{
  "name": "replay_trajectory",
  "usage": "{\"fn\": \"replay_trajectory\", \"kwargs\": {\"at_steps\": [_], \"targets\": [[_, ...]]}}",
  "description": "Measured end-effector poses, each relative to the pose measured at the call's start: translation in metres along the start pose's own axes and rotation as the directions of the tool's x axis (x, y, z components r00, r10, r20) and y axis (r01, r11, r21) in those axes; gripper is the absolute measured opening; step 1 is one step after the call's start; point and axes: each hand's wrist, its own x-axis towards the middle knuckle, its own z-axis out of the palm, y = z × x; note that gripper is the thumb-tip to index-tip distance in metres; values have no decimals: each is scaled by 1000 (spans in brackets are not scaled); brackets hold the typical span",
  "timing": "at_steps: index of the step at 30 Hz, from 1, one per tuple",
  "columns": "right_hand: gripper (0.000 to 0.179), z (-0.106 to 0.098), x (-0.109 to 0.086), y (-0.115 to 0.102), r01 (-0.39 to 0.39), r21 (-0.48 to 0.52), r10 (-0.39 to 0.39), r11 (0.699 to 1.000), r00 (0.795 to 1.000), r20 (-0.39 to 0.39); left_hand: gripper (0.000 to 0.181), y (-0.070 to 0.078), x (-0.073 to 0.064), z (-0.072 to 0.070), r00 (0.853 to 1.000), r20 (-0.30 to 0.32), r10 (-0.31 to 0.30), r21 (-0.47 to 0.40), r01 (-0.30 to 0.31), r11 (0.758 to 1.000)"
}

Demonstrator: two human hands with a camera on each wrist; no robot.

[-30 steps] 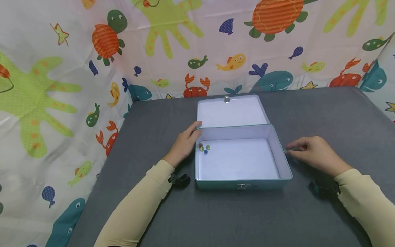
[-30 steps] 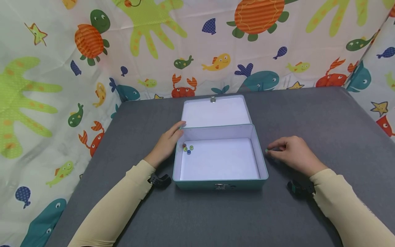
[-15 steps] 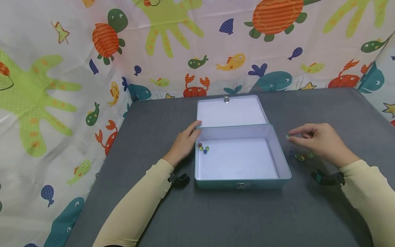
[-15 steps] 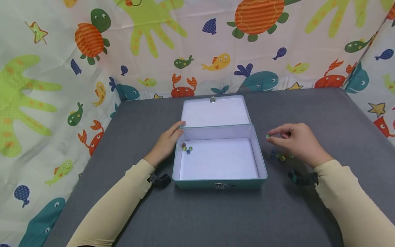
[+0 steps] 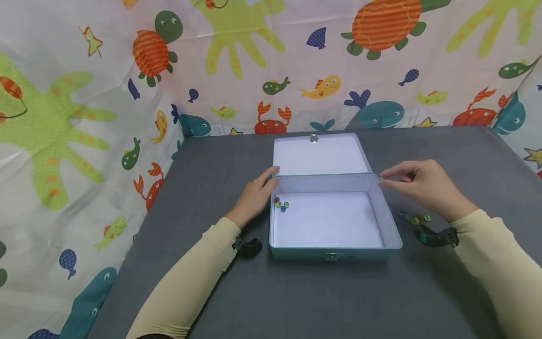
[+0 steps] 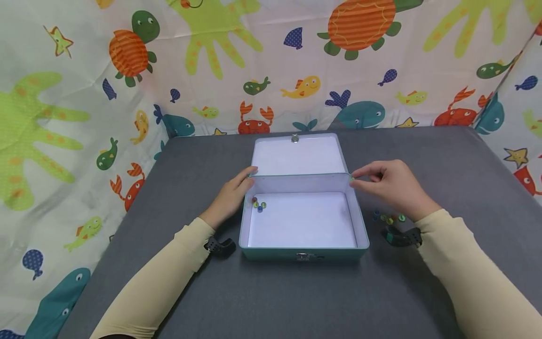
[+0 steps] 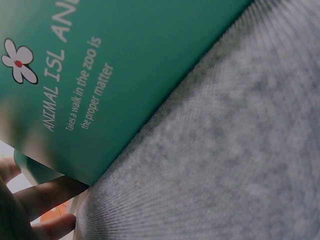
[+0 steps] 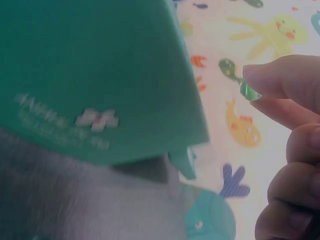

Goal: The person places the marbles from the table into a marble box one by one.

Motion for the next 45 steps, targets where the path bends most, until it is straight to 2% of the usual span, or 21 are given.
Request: {"fn": "replay_trajectory", "kwargs": {"at_steps": [6,12,17,26,36,45], "targets": [[28,11,13,-16,57,25,-58,998,998,35,55,1,-1,-1,1000,-1,-13,8,13,1000],[28,13,26,-29,39,23,-40,999,998,50,55,2,-1,-1,1000,2,-19,13,19,1000],[30,15,36,-40,83,19,-84,996,993,77,55,1,0,-2,1000,-8,-23,22,23,999],[21,28,47,-63,95,62,-101,994,990,94,54,-1,2,0,1000,-11,-14,29,14,999],[19,49,62,-76,143,95,-155,985,978,139,54,-1,4,0,1000,-16,-4,38,4,999],[19,73,80,-96,214,139,-237,967,954,183,53,-3,5,1,1000,-27,-4,57,5,998]]}}
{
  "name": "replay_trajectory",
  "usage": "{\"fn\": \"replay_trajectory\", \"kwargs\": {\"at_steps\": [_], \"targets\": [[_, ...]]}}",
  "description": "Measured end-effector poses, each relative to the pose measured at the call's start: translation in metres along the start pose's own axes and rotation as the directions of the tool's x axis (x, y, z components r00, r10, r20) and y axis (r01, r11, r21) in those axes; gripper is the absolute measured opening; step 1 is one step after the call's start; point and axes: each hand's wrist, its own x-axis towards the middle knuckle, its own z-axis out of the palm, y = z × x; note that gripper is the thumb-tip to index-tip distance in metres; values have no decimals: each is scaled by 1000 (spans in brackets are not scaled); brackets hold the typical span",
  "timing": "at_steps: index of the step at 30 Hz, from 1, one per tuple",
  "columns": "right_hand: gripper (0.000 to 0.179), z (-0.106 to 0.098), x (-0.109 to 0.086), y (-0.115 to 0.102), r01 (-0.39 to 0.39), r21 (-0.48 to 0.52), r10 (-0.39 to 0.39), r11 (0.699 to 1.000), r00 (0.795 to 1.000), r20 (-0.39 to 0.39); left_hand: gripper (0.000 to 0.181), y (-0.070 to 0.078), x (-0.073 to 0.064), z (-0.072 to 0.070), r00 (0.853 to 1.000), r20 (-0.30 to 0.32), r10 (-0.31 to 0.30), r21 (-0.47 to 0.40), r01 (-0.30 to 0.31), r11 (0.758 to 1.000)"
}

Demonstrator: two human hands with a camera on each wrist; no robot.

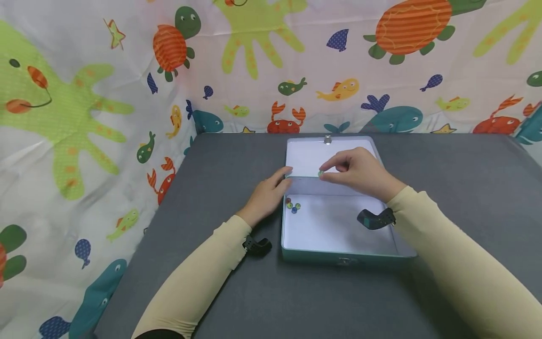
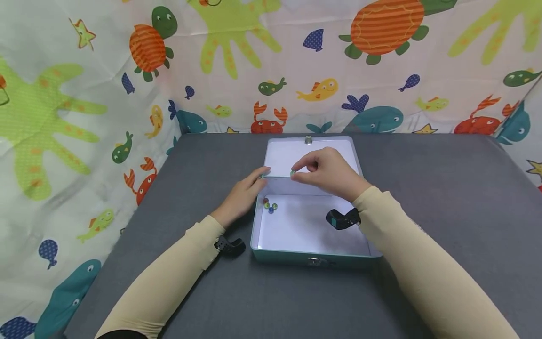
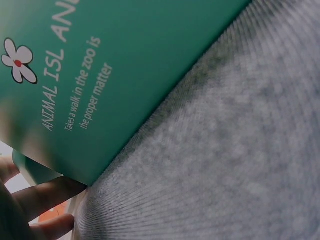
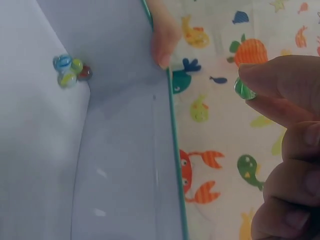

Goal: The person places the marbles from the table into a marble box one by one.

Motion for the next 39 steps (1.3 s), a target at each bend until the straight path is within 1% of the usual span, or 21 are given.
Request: {"fn": "replay_trajectory", "kwargs": {"at_steps": [9,12,15,19,23,28,34,39], "targets": [[19,23,20,-6,42,-10,-42,999,997,61,56,2,1,2,1000,12,-18,-3,18,1000],[19,30,20,-6,28,-8,-27,1000,996,80,57,3,0,3,1000,17,-24,7,24,1000],[19,35,19,-5,12,7,-12,1000,996,87,58,3,1,3,1000,18,-15,17,14,1000],[18,41,20,-2,13,37,-16,999,997,72,58,2,2,2,1000,9,-1,14,1,1000],[18,49,20,2,9,51,-13,999,998,66,57,2,1,-1,1000,5,0,19,0,1000],[19,57,20,7,31,28,-33,999,994,101,57,1,1,-1,1000,15,6,16,-7,1000],[17,63,21,9,77,-16,-73,997,981,180,57,-1,3,-1,1000,7,15,11,-15,1000],[14,70,23,14,73,-82,-52,994,971,235,56,0,2,-1,1000,3,13,5,-13,1000]]}}
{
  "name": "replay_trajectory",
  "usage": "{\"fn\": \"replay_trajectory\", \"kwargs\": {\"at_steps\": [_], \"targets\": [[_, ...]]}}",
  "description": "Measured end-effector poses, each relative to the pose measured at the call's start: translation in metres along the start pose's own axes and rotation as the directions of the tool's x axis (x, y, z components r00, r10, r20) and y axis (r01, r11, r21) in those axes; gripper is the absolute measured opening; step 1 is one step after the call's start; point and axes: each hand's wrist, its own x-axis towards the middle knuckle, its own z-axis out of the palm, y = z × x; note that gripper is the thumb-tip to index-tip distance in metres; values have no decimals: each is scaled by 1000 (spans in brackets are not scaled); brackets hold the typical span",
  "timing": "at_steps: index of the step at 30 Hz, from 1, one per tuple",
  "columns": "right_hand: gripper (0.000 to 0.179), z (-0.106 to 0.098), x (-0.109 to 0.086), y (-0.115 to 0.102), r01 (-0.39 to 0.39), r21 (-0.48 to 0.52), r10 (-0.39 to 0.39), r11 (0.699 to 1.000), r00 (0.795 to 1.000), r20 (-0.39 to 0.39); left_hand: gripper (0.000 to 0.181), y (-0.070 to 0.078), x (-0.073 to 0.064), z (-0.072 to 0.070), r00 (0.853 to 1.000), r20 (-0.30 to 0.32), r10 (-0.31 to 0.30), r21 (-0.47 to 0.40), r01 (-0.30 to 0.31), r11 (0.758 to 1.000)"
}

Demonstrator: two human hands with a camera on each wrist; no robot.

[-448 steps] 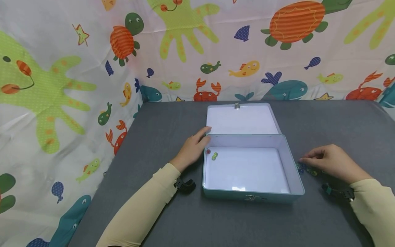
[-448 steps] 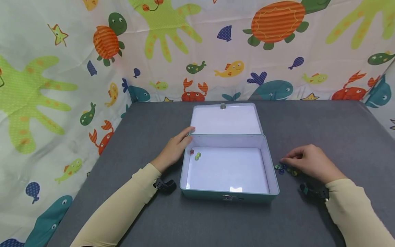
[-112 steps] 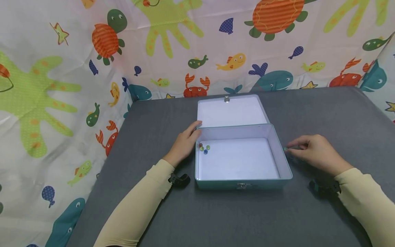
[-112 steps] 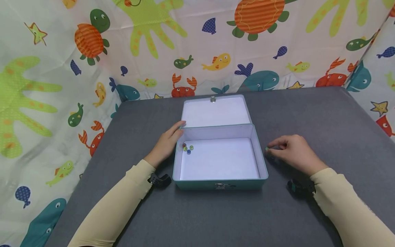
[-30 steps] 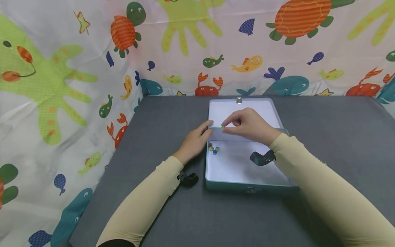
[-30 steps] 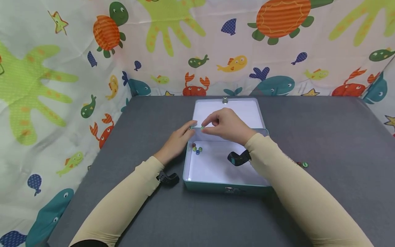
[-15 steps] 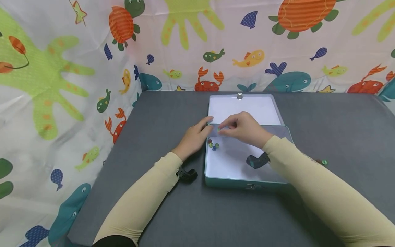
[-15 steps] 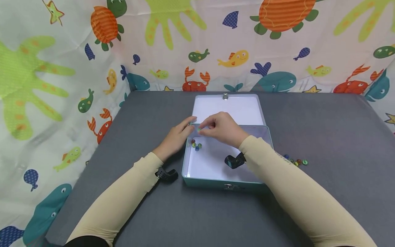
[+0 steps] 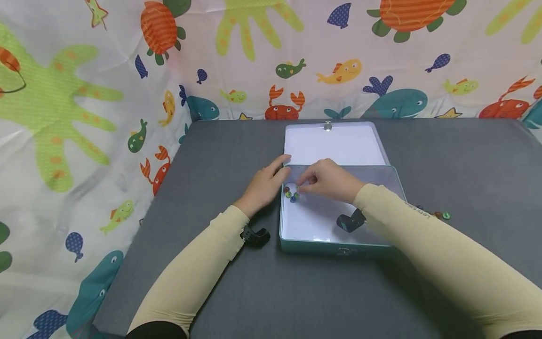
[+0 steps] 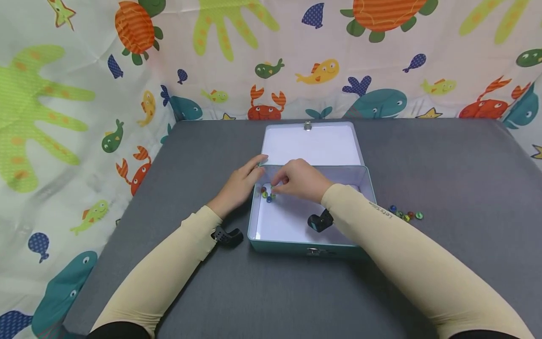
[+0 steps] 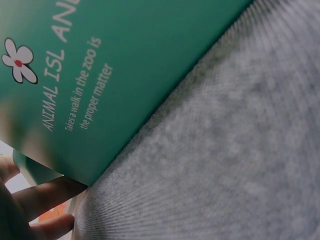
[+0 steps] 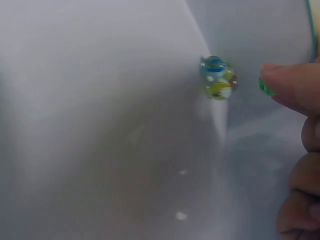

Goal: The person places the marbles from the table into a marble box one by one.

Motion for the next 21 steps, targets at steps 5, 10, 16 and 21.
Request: {"fn": "replay_trajectory", "kwargs": {"at_steps": [5,10,16,21], "targets": [[14,4,2,4,-21,-40,23,999,998,56,55,2,0,-1,1000,5,-2,14,1,1000],[16,10,4,7,-2,-83,7,997,998,57,55,2,1,-2,1000,0,-1,15,1,1000],[17,15,4,9,-17,-111,20,994,1000,23,56,0,4,-1,1000,7,3,23,-3,1000],[18,18,4,11,-29,-103,32,994,999,20,57,-2,3,-1,1000,3,-2,15,2,1000]]}}
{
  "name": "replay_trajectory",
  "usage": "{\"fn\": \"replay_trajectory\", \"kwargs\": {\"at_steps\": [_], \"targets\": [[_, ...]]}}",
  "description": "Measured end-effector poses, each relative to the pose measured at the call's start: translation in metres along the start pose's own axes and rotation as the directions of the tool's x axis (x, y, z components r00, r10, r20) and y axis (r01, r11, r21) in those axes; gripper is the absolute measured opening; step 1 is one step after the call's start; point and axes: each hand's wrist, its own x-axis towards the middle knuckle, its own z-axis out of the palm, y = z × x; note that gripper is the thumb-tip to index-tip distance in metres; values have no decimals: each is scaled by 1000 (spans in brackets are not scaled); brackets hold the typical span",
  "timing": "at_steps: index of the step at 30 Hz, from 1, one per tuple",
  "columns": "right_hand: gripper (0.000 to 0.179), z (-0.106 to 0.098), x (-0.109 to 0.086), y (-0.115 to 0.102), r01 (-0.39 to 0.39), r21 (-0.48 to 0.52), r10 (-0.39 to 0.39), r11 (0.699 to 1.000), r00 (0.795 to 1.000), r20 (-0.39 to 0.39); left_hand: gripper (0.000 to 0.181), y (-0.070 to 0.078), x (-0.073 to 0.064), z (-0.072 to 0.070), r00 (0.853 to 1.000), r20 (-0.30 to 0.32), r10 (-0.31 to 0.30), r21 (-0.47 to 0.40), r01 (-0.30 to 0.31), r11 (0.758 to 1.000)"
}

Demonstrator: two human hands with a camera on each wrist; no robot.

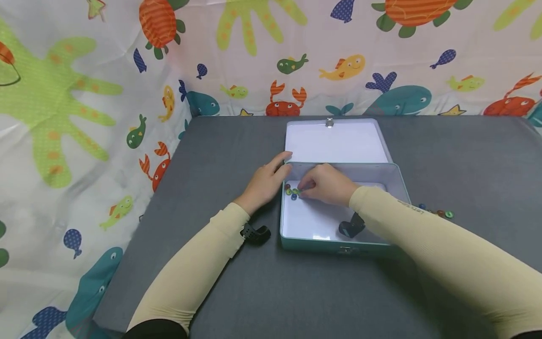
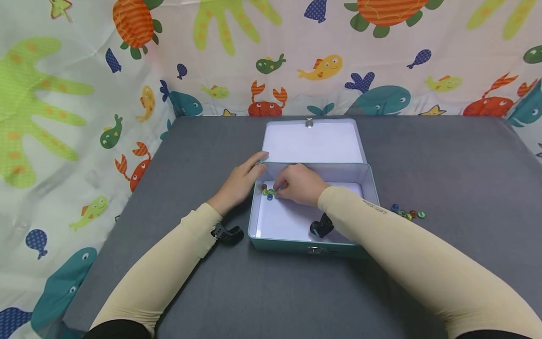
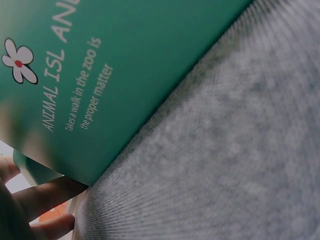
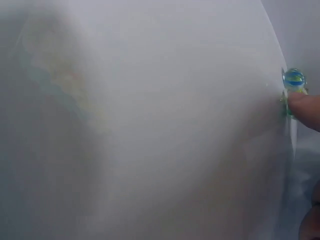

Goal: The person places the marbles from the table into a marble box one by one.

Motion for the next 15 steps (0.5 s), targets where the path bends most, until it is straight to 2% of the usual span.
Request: {"fn": "replay_trajectory", "kwargs": {"at_steps": [5,15], "targets": [[19,4,2,4,-10,36,10,999,1000,-2,56,1,-1,-1,1000,0,3,-7,-3,1000],[21,5,2,3,-51,41,50,998,998,26,56,1,-2,-1,1000,6,1,-12,-1,1000]]}}
